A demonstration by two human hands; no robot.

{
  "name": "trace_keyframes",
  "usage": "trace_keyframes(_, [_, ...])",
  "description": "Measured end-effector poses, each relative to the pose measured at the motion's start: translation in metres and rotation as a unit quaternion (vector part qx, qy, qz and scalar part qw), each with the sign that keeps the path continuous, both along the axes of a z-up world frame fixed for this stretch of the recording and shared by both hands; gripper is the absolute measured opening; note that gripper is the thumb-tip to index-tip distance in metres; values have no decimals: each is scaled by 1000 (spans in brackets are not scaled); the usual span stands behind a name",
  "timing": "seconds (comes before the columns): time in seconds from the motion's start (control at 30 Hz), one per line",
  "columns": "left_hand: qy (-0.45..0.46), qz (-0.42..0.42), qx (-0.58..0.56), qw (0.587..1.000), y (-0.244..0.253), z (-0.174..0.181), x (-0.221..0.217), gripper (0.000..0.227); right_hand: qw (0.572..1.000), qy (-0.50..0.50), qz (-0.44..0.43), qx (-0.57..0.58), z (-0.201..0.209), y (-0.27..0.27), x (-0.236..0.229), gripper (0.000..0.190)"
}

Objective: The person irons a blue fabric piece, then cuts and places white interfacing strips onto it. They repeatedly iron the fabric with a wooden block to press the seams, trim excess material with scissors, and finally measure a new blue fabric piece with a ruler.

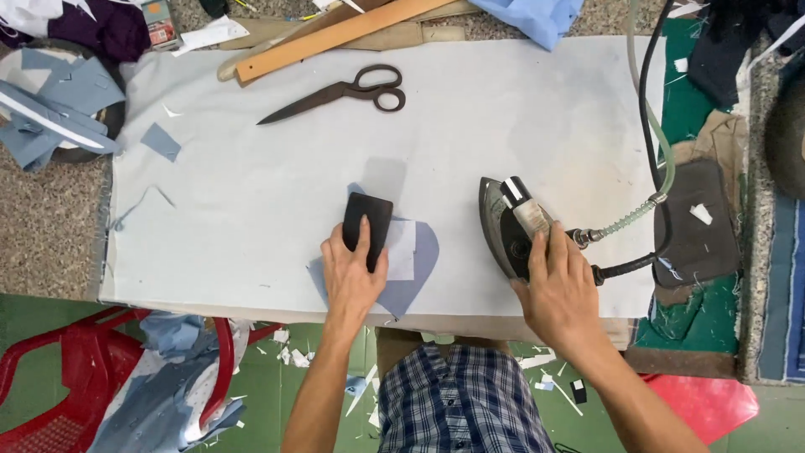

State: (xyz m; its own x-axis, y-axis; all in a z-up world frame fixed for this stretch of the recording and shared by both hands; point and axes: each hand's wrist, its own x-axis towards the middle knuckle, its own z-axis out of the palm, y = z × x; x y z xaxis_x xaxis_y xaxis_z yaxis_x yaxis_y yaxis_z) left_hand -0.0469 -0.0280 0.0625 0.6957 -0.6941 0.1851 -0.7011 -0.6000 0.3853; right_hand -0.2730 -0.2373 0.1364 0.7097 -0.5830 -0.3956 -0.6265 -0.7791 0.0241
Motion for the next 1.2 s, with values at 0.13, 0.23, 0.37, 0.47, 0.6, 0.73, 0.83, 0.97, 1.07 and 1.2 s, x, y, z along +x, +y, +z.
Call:
trace_keyframes(0.13, [-20,3,-3,1000,-22,-1,-35,52,988,-44,82,-119,-41,7,-36,66])
trace_keyframes(0.23, [-49,11,-6,999,-37,-23,-55,52,974,-113,95,-171,-36,5,-26,71])
trace_keyframes(0.37, [-75,29,15,997,-43,-53,-65,56,979,-159,62,-109,-9,-2,8,83])
trace_keyframes(0.47, [-61,34,0,998,-42,-52,-64,56,926,-341,109,-121,-37,10,25,67])
trace_keyframes(0.6, [-4,32,-42,999,-32,-38,-43,53,897,-416,143,-43,-90,51,39,53])
trace_keyframes(0.73, [-15,41,-56,997,-1,-17,14,58,912,-380,149,-22,-116,76,43,50])
trace_keyframes(0.83, [-33,67,-49,996,26,-15,63,56,933,-311,179,16,-142,87,45,53])
trace_keyframes(0.97, [-79,81,-3,994,60,-41,111,52,934,-293,203,7,-158,95,55,60])
trace_keyframes(1.07, [-132,48,-8,990,67,-45,98,44,935,-288,204,-5,-161,97,60,60])
trace_keyframes(1.2, [75,-49,30,995,80,-69,34,52,937,-288,199,-10,-166,99,64,62])
